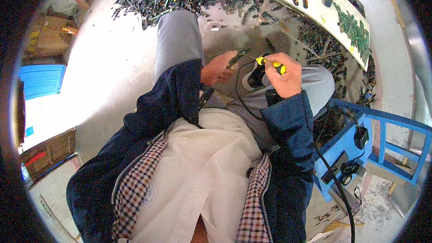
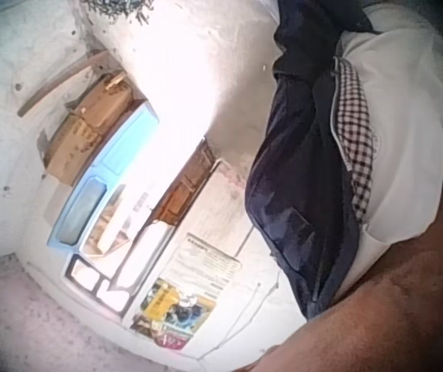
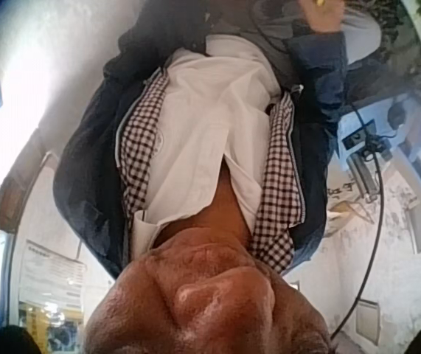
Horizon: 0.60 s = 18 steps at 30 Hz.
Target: The person sits on the floor and uses a screwdriver and pliers to disassemble small electronic components. They repeatedly unscrew parts and strip wires, dropping the separated pieces onto a pile on the floor.
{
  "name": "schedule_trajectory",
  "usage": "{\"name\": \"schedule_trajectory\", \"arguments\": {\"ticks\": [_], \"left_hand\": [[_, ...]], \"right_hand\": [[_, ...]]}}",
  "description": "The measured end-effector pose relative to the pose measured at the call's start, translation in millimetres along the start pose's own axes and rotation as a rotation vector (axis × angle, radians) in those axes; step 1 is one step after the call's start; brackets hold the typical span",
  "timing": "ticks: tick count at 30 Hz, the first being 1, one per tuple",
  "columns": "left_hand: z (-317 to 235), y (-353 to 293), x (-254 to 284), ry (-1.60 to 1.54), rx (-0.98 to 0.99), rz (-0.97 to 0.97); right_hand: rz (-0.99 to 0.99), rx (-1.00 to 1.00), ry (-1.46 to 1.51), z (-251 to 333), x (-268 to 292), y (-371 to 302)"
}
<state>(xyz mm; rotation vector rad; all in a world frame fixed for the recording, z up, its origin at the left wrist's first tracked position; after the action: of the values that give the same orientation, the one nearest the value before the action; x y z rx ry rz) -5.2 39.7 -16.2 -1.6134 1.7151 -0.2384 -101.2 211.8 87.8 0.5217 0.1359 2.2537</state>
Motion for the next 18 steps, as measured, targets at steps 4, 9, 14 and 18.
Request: {"name": "schedule_trajectory", "arguments": {"ticks": [4,9,14,18], "left_hand": [[-0.6,0.3,-1.3,0.123,0.008,-0.042],[4.3,2.3,-5.2,0.214,0.023,-0.104],[6.7,2.5,-1.7,0.411,-0.106,-0.140],[10.3,7.7,-1.4,0.273,0.014,-0.153]], "right_hand": [[0.085,-0.067,0.034,-2.7,3.2,7.0],[0.238,-0.155,0.125,-8.7,12.5,22.8],[0.192,-0.338,0.228,-21.3,14.2,26.7],[0.127,-0.524,0.289,-22.6,14.4,25.8]]}}
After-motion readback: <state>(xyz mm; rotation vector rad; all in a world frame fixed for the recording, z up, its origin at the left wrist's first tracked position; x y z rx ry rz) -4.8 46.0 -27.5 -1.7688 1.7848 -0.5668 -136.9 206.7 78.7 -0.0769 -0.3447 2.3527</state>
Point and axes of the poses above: each hand's wrist, its own y-axis towards the middle knuckle, its own x-axis out of the back of the hand, z = x × y, the point moved 2 cm from there along y, towards the middle knuckle, and after that the axes turned 12 degrees about y, right-handed, at the moved point
